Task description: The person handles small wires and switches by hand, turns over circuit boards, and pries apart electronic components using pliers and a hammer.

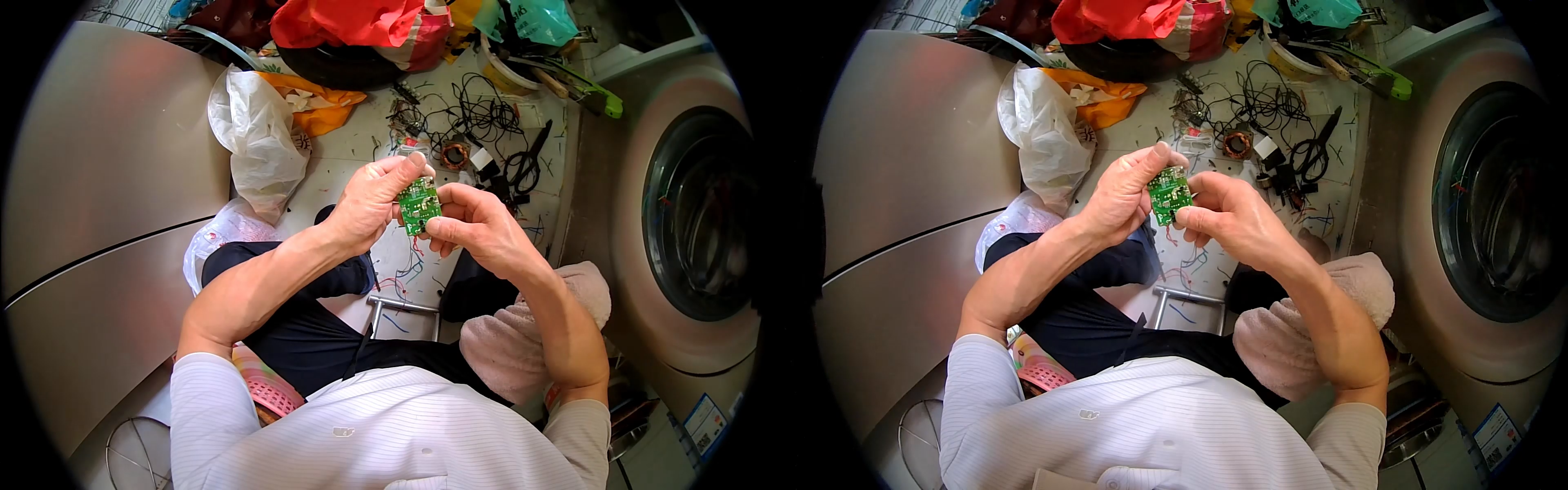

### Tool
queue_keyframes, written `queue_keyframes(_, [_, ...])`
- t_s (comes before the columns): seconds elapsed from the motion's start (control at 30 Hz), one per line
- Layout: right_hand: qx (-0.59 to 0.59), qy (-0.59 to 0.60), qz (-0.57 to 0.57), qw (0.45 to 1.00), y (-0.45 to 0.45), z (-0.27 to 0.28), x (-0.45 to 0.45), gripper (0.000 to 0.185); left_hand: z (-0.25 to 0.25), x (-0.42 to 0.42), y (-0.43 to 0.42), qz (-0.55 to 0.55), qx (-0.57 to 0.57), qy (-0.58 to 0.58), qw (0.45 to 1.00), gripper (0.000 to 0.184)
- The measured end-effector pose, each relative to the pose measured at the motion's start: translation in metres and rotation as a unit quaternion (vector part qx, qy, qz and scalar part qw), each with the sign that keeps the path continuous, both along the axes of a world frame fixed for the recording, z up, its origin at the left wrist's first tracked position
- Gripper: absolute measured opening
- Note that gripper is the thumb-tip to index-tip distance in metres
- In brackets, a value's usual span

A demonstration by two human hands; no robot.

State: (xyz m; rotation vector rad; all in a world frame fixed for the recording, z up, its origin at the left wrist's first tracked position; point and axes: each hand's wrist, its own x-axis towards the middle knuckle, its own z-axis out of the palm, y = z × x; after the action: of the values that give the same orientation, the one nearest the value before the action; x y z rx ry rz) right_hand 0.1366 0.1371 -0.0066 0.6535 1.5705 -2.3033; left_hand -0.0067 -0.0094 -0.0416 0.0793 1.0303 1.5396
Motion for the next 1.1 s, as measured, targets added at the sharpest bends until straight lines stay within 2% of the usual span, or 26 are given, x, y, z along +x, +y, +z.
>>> queue_keyframes(0.1, [0.013,0.003,-0.016,1.000,-0.003,-0.009,0.002,0.028,0.003,0.002,0.001,0.014,-0.012,0.007,1.000,0.043])
queue_keyframes(0.17, [0.143,0.055,-0.082,0.985,-0.008,-0.017,0.003,0.026,0.001,0.000,0.001,0.009,-0.028,0.032,0.999,0.043])
queue_keyframes(0.2, [0.145,0.056,-0.083,0.984,-0.009,-0.020,0.004,0.026,0.000,0.000,0.002,0.005,-0.045,0.056,0.997,0.044])
queue_keyframes(0.23, [0.306,0.113,-0.095,0.940,-0.009,-0.023,0.005,0.026,-0.002,0.000,0.002,0.005,-0.043,0.057,0.997,0.044])
queue_keyframes(0.27, [0.458,0.167,-0.105,0.867,-0.009,-0.024,0.005,0.027,-0.001,0.002,0.003,0.003,-0.059,0.066,0.996,0.044])
queue_keyframes(0.33, [0.489,0.186,-0.108,0.846,-0.007,-0.022,0.003,0.027,0.001,0.003,0.002,0.001,-0.074,0.075,0.994,0.045])
queue_keyframes(0.4, [0.546,0.221,-0.114,0.800,-0.004,-0.021,0.000,0.029,0.003,0.001,-0.001,-0.021,-0.023,-0.026,0.999,0.044])
queue_keyframes(0.5, [0.535,0.222,-0.110,0.808,-0.004,-0.022,0.000,0.031,0.003,-0.005,-0.002,-0.033,0.028,-0.025,0.999,0.041])
queue_keyframes(0.93, [0.505,0.220,-0.124,0.825,-0.004,-0.018,-0.002,0.035,0.013,-0.006,-0.004,-0.036,0.041,-0.002,0.999,0.042])
queue_keyframes(1.0, [0.442,0.196,-0.131,0.865,-0.004,-0.016,-0.002,0.035,0.012,-0.007,-0.004,-0.037,0.038,-0.018,0.998,0.044])
queue_keyframes(1.1, [0.452,0.188,-0.130,0.862,-0.003,-0.016,-0.001,0.036,0.014,-0.005,-0.004,-0.039,0.036,0.001,0.999,0.046])
